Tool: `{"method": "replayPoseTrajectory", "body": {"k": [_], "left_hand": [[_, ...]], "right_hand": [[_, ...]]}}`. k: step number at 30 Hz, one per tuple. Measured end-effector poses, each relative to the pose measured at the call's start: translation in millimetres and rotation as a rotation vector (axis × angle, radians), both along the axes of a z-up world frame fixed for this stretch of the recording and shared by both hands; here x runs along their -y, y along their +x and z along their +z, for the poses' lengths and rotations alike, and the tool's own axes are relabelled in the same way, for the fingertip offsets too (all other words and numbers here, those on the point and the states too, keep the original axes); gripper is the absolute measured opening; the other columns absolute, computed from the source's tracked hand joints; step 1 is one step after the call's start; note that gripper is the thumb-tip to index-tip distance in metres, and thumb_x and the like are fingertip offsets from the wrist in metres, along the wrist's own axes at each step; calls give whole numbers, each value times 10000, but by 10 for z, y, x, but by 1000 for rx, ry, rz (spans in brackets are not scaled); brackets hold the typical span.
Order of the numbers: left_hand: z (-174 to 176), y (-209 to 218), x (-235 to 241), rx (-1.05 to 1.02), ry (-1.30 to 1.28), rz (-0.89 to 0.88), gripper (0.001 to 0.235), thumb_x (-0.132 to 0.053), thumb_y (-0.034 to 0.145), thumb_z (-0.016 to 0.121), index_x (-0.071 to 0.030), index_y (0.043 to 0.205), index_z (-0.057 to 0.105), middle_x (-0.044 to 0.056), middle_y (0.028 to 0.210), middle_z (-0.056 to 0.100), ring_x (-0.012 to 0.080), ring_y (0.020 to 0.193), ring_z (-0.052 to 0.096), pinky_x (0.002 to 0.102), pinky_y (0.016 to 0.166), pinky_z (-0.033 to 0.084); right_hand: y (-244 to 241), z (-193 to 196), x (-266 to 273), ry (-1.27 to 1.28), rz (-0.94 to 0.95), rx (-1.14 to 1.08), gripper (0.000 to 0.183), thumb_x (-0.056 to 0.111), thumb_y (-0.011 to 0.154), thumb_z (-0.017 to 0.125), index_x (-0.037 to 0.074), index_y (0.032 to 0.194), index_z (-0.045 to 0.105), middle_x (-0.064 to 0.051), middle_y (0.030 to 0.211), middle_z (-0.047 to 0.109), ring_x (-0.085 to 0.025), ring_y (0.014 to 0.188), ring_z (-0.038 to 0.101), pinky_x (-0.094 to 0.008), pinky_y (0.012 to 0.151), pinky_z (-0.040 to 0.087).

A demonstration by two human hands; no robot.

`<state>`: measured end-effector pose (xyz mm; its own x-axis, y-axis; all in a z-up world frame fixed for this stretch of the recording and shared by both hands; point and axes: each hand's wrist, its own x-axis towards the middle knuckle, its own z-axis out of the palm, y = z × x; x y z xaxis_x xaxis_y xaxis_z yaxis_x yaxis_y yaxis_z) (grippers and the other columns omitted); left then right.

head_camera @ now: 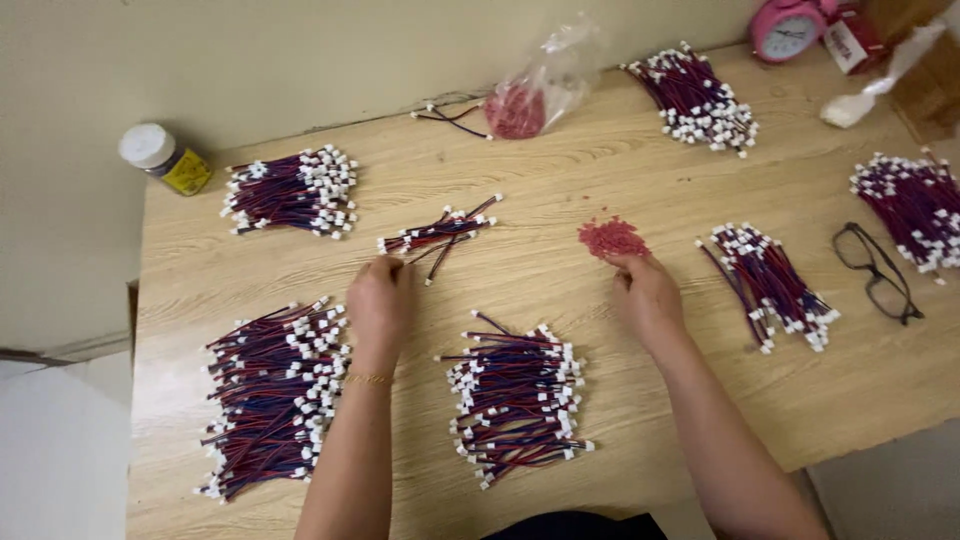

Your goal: Sorting and inspecting wire cable assemblies on a wooden table in a factory setting

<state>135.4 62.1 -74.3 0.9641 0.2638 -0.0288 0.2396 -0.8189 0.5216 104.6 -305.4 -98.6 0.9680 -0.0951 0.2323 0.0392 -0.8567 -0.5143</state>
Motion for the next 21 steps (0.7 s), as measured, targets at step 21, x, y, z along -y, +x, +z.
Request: {"method": "replayPoseTrajectory", "body": {"k": [21], "left_hand": [[549, -1250, 249, 307, -1179, 163, 181, -72, 875, 693, 10, 1035, 675, 98, 831, 695, 143, 719, 644, 245, 629, 572]], "right_hand": [[-192, 228, -181, 11, 57, -93, 195, 190, 817, 707, 142, 1004, 729, -93, 855, 723, -288, 919, 676, -409, 808, 524]]}}
